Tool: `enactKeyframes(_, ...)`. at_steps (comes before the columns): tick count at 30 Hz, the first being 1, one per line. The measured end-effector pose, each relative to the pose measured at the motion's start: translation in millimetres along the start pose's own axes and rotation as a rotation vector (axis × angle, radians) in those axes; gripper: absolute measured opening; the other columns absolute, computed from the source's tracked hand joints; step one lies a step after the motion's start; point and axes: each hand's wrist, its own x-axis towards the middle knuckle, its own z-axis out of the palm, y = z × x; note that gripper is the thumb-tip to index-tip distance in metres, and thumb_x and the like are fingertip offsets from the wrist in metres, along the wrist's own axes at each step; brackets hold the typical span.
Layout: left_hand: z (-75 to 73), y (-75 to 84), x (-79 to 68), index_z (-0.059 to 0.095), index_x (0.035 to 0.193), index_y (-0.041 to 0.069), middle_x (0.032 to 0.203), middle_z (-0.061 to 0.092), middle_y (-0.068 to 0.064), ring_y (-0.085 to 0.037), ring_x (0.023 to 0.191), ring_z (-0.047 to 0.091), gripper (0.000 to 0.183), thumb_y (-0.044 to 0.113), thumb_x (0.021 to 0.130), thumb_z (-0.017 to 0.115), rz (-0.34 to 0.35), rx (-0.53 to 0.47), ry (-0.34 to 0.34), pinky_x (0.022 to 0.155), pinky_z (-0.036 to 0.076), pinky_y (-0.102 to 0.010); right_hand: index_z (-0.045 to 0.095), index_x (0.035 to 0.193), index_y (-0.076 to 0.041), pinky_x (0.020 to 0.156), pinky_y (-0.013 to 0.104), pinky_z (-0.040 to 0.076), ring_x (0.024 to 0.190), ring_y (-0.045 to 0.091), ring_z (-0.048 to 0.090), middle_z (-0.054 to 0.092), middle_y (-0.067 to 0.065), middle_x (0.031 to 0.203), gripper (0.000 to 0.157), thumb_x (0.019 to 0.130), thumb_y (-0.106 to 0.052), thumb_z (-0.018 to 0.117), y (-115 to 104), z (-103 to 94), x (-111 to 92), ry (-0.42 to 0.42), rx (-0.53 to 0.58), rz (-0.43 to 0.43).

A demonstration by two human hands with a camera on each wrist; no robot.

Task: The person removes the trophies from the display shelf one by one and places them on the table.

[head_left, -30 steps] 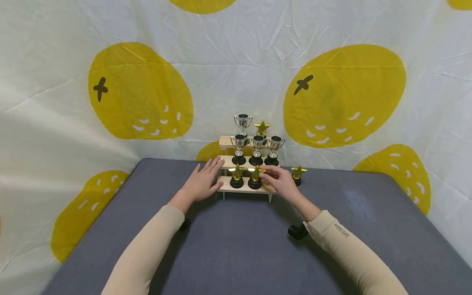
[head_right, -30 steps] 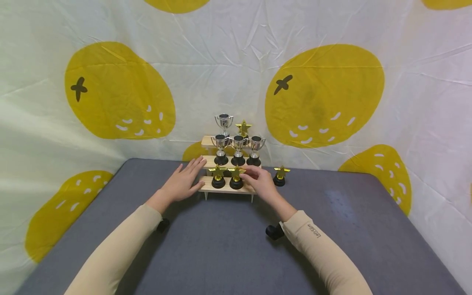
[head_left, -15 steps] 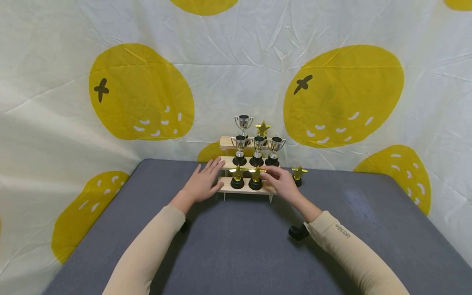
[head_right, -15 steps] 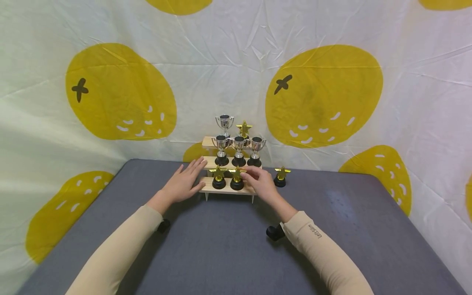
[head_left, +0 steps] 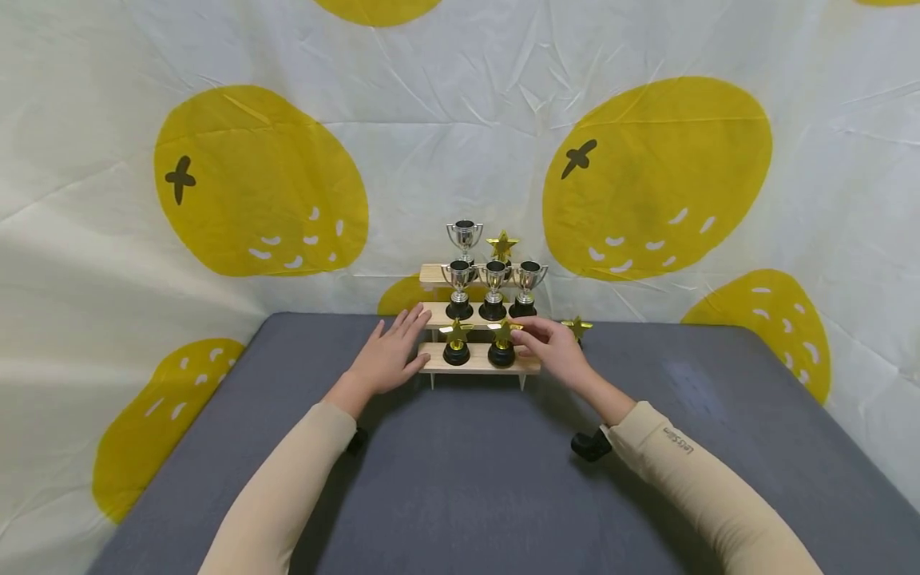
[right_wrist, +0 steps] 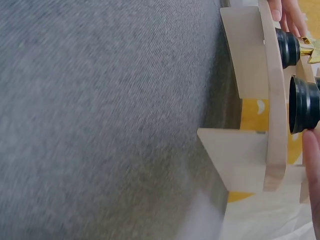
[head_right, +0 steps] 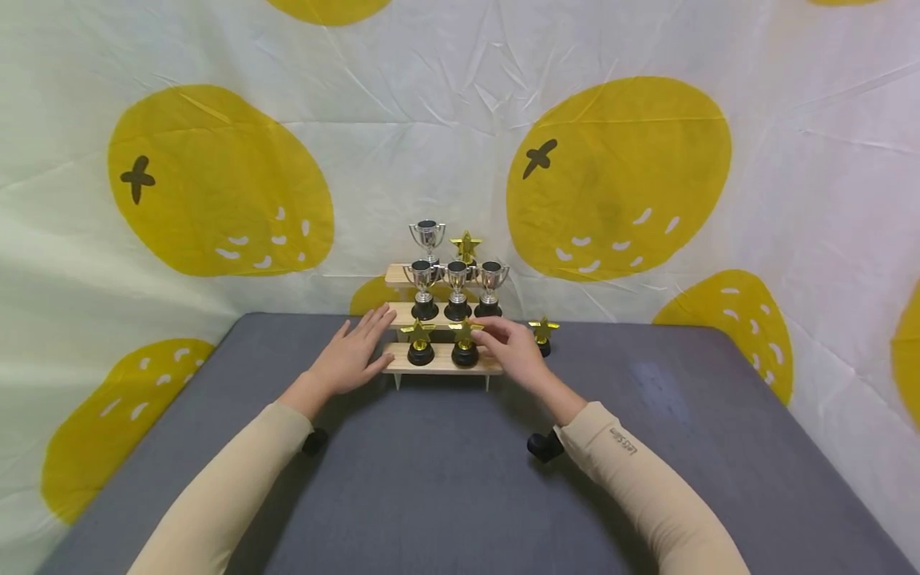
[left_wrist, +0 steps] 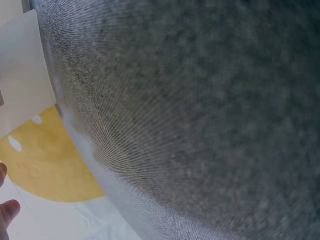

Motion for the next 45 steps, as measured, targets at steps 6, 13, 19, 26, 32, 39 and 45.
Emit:
enactKeyframes(6,2.9,-0.1,1.6,0.011,0.167,0.015,0.172,0.006,-0.007,-0.033,0.154,0.018,0.077,0.045,0.108,0.05,-0.004,0.008,-0.006,0.118,0.019,-0.065,0.064,0.132,0.009,0.081,0.042,0.06,0.107,0.042,0.068,0.068,0.027,0.119,0.034,0.104,-0.009,0.063,2,-11.7,-5,-0.003,0.004,0.001)
enactKeyframes(13,3.6,0.6,0.6,0.011,0.167,0.016,0.172,0.006,-0.006,-0.032,0.155,0.019,0.077,0.045,0.108,0.05,-0.005,0.005,-0.004,0.118,0.019,-0.065,0.062,0.134,0.009,0.082,0.044,0.06,0.108,0.041,0.068,0.068,0.028,0.12,0.035,0.104,-0.009,0.062,2,-22.9,-9,0.013,-0.003,0.013)
enactKeyframes(19,3.4,-0.2,1.2,0.012,0.167,0.016,0.172,0.007,-0.006,-0.032,0.154,0.019,0.077,0.046,0.107,0.05,-0.002,0.013,0.002,0.118,0.018,-0.064,0.063,0.134,0.008,0.08,0.038,0.061,0.108,0.042,0.068,0.067,0.029,0.121,0.035,0.104,-0.009,0.062,1,-33.1,-13,0.027,-0.039,-0.002)
enactKeyframes(26,1.6,-0.7,2.2,0.012,0.167,0.016,0.172,0.006,-0.006,-0.031,0.155,0.018,0.077,0.046,0.108,0.05,-0.003,0.02,-0.006,0.119,0.018,-0.064,0.061,0.136,0.008,0.082,0.037,0.06,0.108,0.041,0.068,0.067,0.03,0.121,0.036,0.105,-0.01,0.06,1,-45.7,-18,0.034,-0.06,-0.006)
enactKeyframes(32,1.1,-0.9,2.4,0.011,0.167,0.016,0.172,0.005,-0.006,-0.031,0.155,0.018,0.078,0.045,0.107,0.051,-0.01,0.024,-0.012,0.119,0.018,-0.064,0.061,0.137,0.007,0.082,0.041,0.06,0.105,0.029,0.071,0.068,0.029,0.121,0.038,0.105,-0.013,0.061,7,-56.2,-21,0.049,-0.108,-0.026)
enactKeyframes(39,1.6,-1.2,2.3,0.012,0.167,0.016,0.172,0.007,-0.007,-0.033,0.155,0.018,0.077,0.045,0.107,0.051,-0.005,0.015,-0.006,0.118,0.018,-0.064,0.061,0.136,0.008,0.081,0.044,0.059,0.095,0.008,0.072,0.067,0.029,0.124,0.038,0.105,-0.014,0.062,17,-67.0,-21,0.085,-0.156,-0.029)
enactKeyframes(45,1.5,-2.1,0.9,0.01,0.167,0.016,0.172,0.005,-0.006,-0.032,0.155,0.017,0.077,0.046,0.108,0.05,-0.014,0.013,-0.015,0.119,0.017,-0.064,0.061,0.136,0.009,0.077,0.027,0.06,0.095,0.011,0.072,0.066,0.031,0.124,0.039,0.105,-0.014,0.062,22,-75.9,-23,0.096,-0.152,-0.029)
